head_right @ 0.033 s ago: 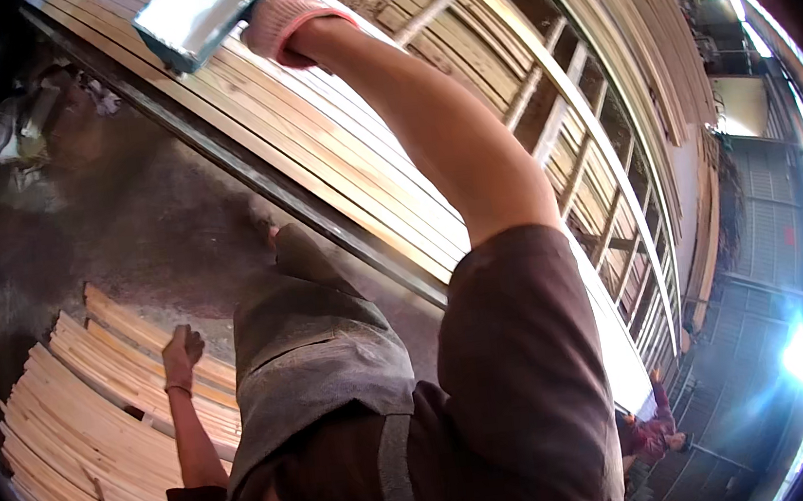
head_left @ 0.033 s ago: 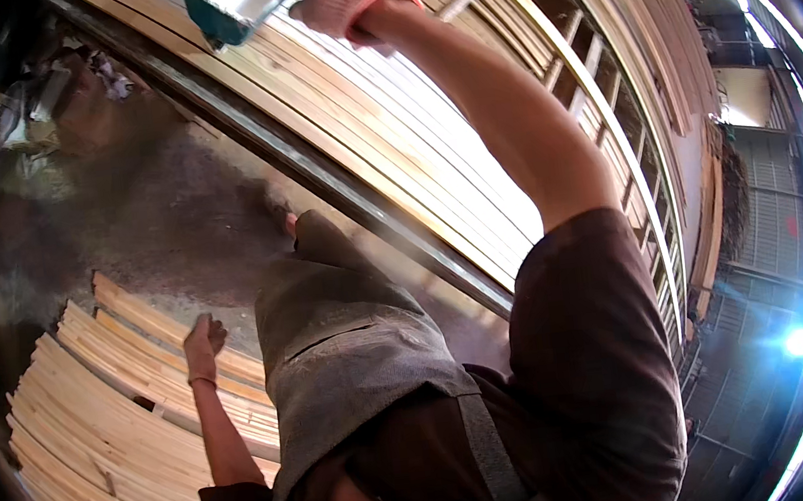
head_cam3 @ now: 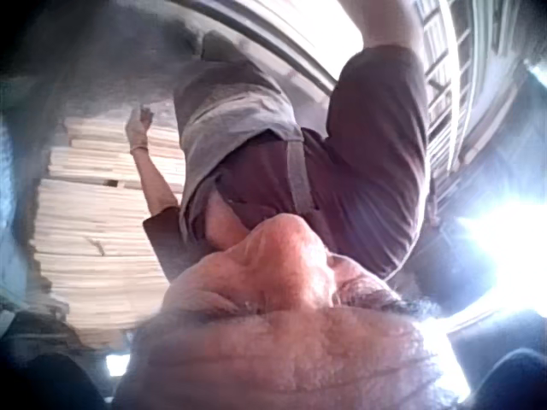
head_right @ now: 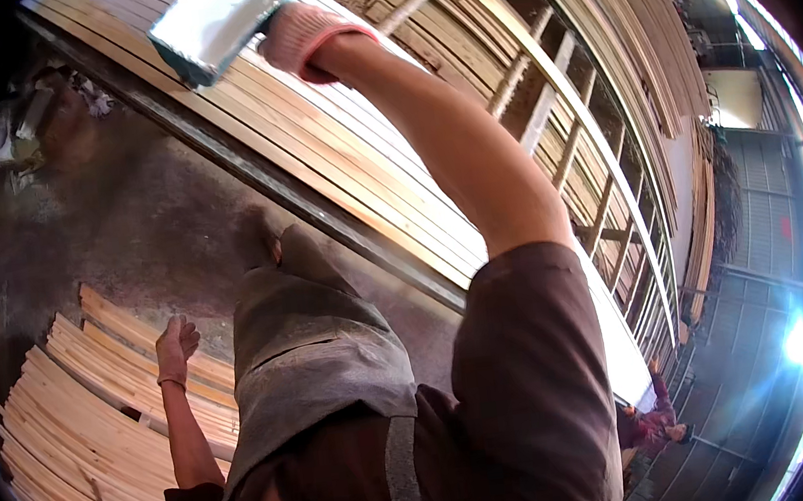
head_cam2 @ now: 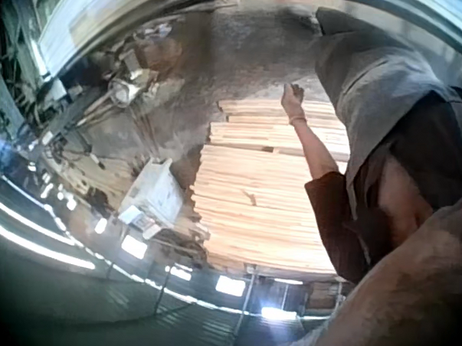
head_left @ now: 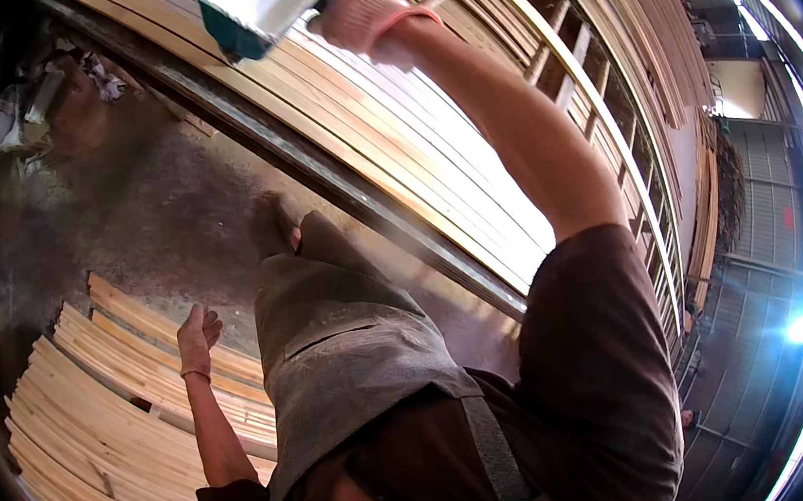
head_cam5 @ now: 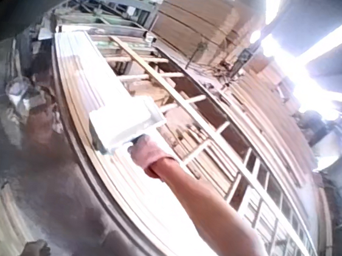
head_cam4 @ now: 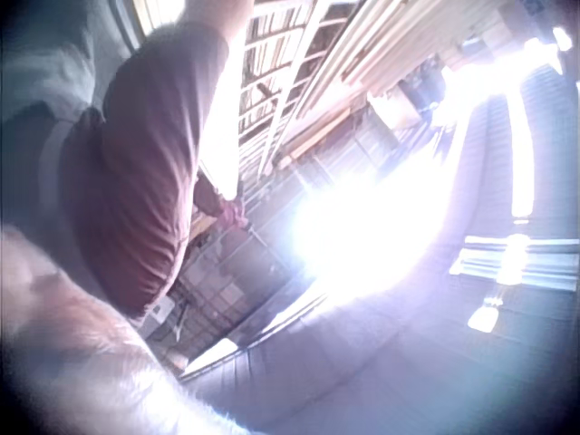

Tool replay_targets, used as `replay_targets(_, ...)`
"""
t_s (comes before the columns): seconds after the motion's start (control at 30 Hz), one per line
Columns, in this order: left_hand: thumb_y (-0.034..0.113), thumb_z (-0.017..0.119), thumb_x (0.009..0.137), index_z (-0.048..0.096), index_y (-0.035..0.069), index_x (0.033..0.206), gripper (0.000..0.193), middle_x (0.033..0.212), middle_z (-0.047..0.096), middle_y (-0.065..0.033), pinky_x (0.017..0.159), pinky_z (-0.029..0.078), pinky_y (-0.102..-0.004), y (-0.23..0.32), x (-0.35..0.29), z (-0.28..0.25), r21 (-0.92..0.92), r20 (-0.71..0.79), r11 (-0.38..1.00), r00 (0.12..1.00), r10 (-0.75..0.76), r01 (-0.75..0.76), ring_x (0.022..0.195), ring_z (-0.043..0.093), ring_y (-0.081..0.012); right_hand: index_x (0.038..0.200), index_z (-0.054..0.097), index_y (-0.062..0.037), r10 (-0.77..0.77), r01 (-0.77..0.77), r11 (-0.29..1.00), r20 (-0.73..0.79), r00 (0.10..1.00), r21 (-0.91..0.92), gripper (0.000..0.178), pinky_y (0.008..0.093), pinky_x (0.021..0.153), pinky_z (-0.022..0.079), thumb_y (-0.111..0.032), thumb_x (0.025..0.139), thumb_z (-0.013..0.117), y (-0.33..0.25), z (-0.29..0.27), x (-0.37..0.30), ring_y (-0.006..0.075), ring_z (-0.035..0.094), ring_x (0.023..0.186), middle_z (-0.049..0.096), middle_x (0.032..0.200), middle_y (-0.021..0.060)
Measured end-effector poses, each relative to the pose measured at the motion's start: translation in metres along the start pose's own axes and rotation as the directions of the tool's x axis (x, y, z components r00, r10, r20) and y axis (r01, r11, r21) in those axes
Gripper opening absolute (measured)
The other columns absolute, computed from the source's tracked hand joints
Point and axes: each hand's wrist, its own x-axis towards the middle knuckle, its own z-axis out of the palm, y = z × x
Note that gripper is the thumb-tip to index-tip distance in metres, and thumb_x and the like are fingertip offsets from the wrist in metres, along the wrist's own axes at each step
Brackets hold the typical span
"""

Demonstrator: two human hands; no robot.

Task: The person picks up long wooden planks from a stack and places them onto a metal rack. They stir a white liquid in a bucket and use a paint roller to apply the liquid to the planks. The person repeats this process, handling the planks and applying the coating systematically.

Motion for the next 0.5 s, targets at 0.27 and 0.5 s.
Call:
replay_targets(0.27,0.049,0.06,0.098,0.065,0.003,0.12,0.051,0.101,0.069,-0.0073,0.077,0.05,-0.0299,-0.068,-0.048,0.053,0.232,0.057,0.972,0.997,-0.044,0.03,0.082,0.064,-0.0151,0.118,0.07,-0.0081,0.104,-0.081,0.974,0.1,0.99,-0.211,0.022,0.0331,0.089,0.054,-0.015,0.1,0.059,0.115,0.036,-0.228,0.0177,0.066,0.101,0.069,0.11,0.0099)
replay_targets(0.5,0.037,0.057,0.101,0.044,0.018,0.073,0.037,0.064,0.035,0.0075,0.047,0.021,-0.0254,-0.179,-0.068,0.064,0.134,0.172,0.978,0.968,-0.182,0.16,0.053,0.034,-0.005,0.104,0.07,-0.0061,0.225,-0.186,0.93,0.089,0.97,-0.316,0.015,0.0331,0.094,0.054,-0.014,0.098,0.06,0.21,0.074,-0.393,0.0221,0.067,0.101,0.071,0.104,0.0098)
